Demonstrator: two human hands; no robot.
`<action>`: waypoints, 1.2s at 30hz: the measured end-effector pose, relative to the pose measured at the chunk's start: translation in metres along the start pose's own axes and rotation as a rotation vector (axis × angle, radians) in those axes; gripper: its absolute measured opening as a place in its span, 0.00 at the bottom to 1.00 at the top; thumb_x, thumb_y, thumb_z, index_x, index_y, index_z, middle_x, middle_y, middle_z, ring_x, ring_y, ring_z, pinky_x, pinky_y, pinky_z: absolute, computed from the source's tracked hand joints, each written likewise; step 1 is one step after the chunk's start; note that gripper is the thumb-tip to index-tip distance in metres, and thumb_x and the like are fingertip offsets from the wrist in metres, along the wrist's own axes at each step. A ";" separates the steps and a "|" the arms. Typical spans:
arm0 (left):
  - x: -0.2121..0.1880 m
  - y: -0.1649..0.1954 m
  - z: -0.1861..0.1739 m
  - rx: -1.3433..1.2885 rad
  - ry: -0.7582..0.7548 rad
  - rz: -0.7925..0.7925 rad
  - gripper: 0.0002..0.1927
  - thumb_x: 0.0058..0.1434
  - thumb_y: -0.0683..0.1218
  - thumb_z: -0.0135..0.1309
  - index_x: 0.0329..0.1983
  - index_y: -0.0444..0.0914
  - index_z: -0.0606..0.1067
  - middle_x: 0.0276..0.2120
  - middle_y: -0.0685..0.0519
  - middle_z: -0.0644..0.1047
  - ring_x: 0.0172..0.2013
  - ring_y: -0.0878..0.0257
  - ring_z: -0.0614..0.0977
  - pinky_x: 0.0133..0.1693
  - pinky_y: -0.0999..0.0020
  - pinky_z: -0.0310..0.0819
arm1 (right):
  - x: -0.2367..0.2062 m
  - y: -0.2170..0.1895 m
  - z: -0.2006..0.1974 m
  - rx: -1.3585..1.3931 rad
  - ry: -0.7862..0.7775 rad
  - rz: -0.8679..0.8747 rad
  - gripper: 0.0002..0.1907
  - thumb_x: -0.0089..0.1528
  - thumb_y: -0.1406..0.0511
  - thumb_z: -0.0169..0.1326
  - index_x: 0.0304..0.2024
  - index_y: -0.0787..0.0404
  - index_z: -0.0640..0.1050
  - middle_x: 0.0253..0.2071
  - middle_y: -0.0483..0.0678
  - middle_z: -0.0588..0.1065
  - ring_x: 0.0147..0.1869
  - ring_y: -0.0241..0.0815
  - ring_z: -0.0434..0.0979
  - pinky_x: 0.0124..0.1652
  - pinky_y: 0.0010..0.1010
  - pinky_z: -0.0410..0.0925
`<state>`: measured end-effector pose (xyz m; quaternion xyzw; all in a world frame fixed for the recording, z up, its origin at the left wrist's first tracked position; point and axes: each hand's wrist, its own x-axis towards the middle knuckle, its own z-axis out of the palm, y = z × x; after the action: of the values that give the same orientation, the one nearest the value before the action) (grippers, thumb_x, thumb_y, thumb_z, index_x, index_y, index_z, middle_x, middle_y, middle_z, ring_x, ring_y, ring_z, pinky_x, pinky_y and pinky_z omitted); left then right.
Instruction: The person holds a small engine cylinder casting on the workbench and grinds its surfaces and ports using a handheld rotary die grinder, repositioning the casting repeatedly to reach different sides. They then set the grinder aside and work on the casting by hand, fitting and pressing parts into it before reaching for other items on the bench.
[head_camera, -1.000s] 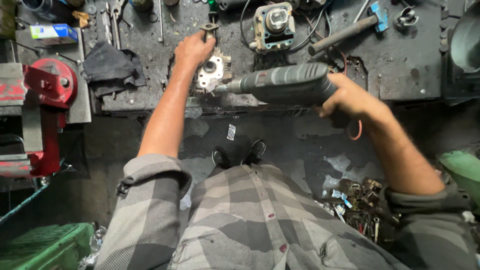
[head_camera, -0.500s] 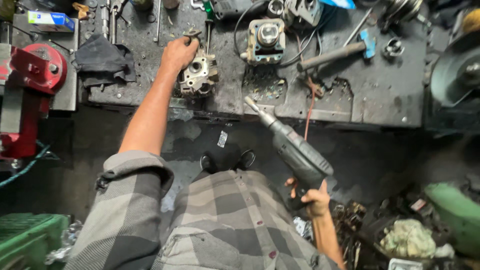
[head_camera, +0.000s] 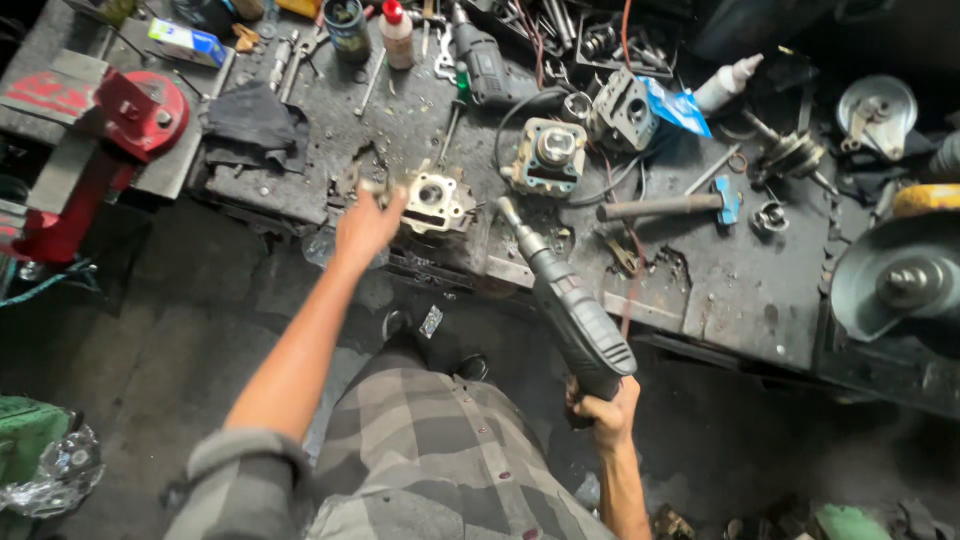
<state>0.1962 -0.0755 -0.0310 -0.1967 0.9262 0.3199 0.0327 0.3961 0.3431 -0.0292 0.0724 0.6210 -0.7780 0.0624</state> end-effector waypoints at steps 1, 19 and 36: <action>-0.014 -0.005 -0.004 0.037 -0.021 -0.012 0.41 0.66 0.72 0.44 0.63 0.32 0.66 0.42 0.29 0.80 0.47 0.31 0.80 0.51 0.43 0.72 | 0.008 -0.009 0.012 -0.117 0.049 0.051 0.29 0.40 0.73 0.51 0.45 0.81 0.76 0.28 0.60 0.76 0.26 0.49 0.75 0.27 0.36 0.67; -0.039 -0.100 0.026 -1.117 0.022 -0.041 0.29 0.70 0.43 0.48 0.72 0.40 0.56 0.57 0.46 0.76 0.56 0.61 0.79 0.47 0.65 0.82 | 0.172 -0.061 0.210 -1.300 -0.244 -0.718 0.52 0.38 0.72 0.58 0.69 0.54 0.70 0.33 0.52 0.74 0.36 0.54 0.75 0.37 0.44 0.69; 0.018 -0.088 0.007 -1.260 -0.044 -0.186 0.32 0.69 0.45 0.51 0.73 0.42 0.54 0.59 0.48 0.70 0.56 0.62 0.76 0.51 0.62 0.79 | 0.158 -0.052 0.254 -1.431 -0.143 -0.665 0.54 0.36 0.71 0.60 0.70 0.58 0.70 0.29 0.49 0.67 0.34 0.50 0.70 0.35 0.41 0.63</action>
<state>0.2130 -0.1407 -0.0916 -0.2514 0.5386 0.8031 -0.0424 0.2223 0.1057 0.0459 -0.2251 0.9539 -0.1704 -0.1022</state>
